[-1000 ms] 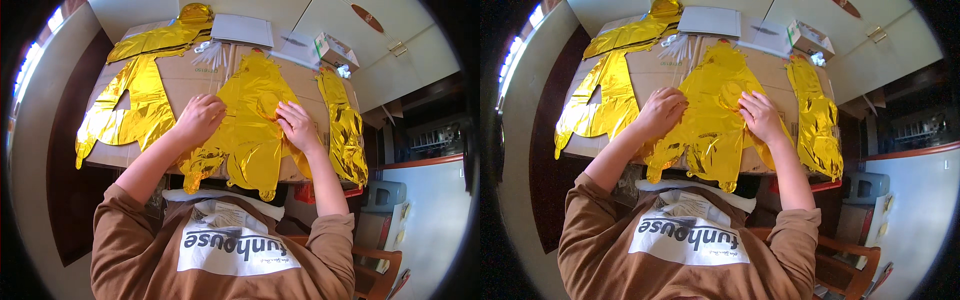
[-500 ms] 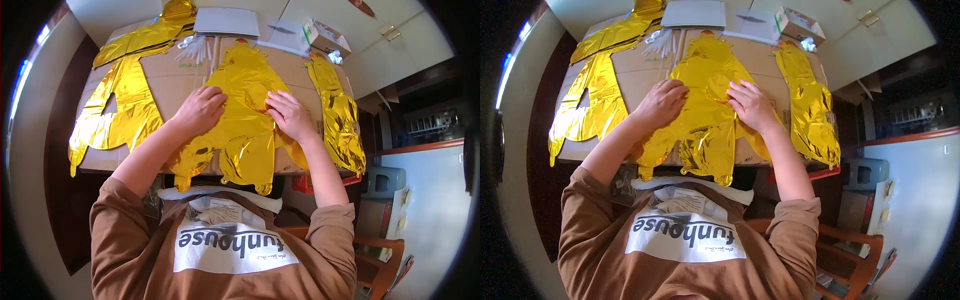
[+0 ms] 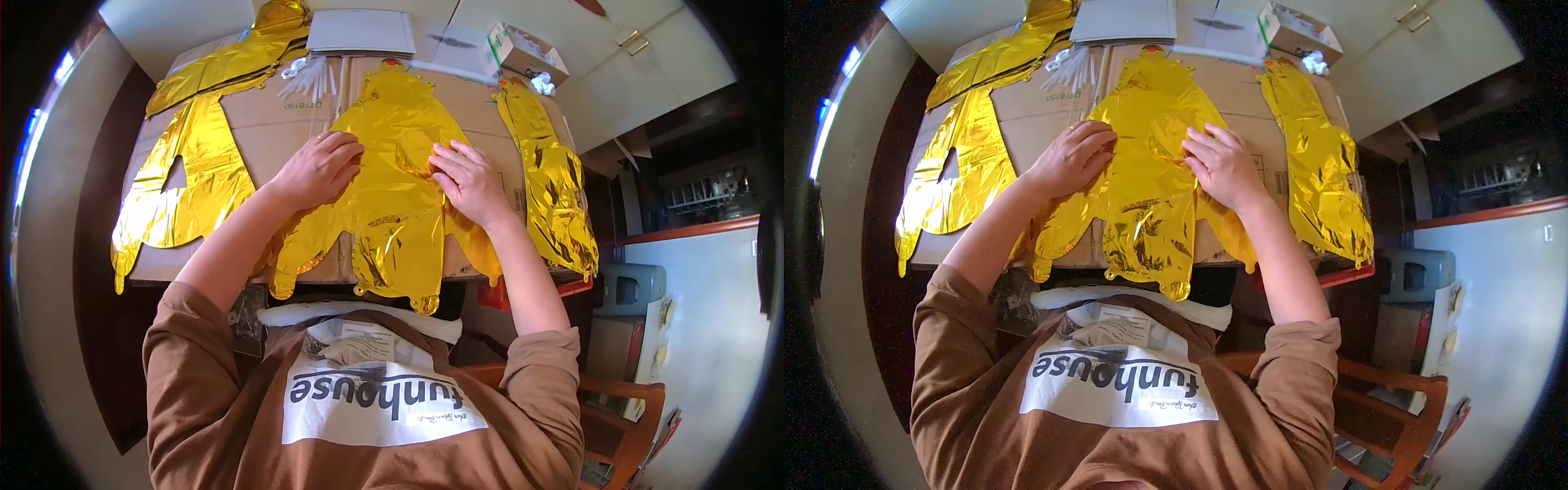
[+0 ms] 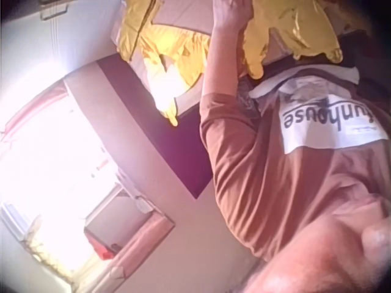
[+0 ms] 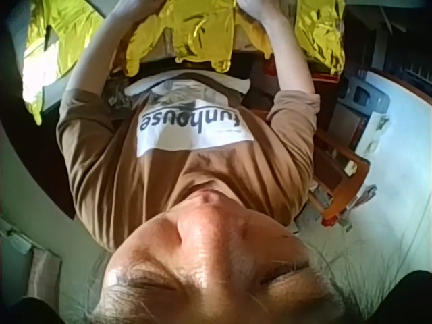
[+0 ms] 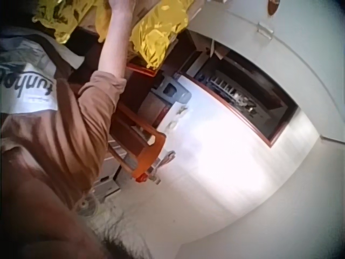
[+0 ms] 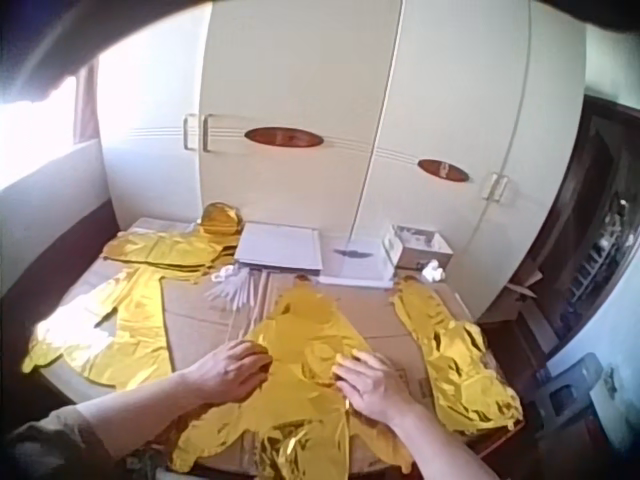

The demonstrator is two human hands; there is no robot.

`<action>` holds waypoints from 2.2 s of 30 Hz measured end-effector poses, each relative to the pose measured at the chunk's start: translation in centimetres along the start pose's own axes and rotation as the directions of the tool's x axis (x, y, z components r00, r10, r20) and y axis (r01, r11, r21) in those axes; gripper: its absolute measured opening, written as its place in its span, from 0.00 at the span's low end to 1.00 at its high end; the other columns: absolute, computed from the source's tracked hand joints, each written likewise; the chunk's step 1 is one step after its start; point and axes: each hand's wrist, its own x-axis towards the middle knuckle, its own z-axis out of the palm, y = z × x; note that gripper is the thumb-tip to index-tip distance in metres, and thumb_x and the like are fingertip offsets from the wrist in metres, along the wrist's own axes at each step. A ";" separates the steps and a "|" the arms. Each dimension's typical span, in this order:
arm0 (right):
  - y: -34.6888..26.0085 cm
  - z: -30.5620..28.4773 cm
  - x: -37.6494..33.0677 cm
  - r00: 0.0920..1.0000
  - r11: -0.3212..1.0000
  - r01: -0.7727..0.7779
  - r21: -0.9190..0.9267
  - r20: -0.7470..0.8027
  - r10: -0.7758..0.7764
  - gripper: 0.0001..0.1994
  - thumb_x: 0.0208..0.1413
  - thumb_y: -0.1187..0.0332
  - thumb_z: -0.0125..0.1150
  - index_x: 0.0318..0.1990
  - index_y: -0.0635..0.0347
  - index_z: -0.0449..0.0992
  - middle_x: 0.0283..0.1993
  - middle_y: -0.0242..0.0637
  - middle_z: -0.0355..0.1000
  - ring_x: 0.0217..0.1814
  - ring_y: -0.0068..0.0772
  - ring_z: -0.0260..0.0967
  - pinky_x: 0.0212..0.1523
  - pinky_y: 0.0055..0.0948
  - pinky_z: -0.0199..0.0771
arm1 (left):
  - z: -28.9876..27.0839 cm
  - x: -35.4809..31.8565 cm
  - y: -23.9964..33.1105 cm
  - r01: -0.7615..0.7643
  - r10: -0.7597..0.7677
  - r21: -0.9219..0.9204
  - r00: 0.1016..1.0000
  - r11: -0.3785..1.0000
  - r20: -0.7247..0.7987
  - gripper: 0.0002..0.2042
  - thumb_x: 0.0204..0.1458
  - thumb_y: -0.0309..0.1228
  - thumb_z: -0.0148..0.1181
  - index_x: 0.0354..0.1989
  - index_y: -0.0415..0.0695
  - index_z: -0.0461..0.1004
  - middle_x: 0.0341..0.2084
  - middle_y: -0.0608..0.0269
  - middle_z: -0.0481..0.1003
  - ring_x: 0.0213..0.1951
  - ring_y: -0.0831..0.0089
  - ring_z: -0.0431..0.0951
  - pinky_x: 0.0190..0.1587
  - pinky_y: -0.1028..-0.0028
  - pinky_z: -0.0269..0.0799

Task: Folding and placing gold foil letter balloons into plastic packaging with cardboard backings.

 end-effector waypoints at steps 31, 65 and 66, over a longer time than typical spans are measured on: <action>-0.3 0.2 0.3 0.999 0.998 -0.043 0.043 0.011 0.042 0.14 0.56 0.67 0.66 0.49 0.56 0.82 0.59 0.35 0.77 0.63 0.47 0.70 0.63 0.41 0.71 | -0.1 0.0 0.0 0.057 -0.056 -0.029 0.998 0.998 0.032 0.17 0.58 0.30 0.61 0.53 0.38 0.72 0.49 0.49 0.75 0.50 0.49 0.76 0.53 0.58 0.74; -0.2 0.3 0.2 0.999 0.999 -0.016 0.035 -0.032 0.017 0.13 0.54 0.66 0.67 0.47 0.56 0.82 0.56 0.36 0.78 0.60 0.47 0.72 0.62 0.40 0.71 | 2.0 4.4 6.2 0.022 -0.016 -0.040 0.988 0.999 0.151 0.44 0.48 0.56 0.66 0.70 0.44 0.60 0.68 0.46 0.59 0.71 0.47 0.54 0.73 0.51 0.49; -0.1 0.4 0.2 0.999 0.999 -0.010 0.033 -0.032 0.011 0.13 0.54 0.66 0.67 0.47 0.56 0.82 0.56 0.36 0.78 0.61 0.47 0.72 0.62 0.41 0.71 | 2.5 4.2 6.3 0.019 -0.015 -0.031 0.991 0.999 0.136 0.46 0.48 0.58 0.66 0.71 0.44 0.58 0.69 0.46 0.57 0.72 0.47 0.52 0.74 0.52 0.47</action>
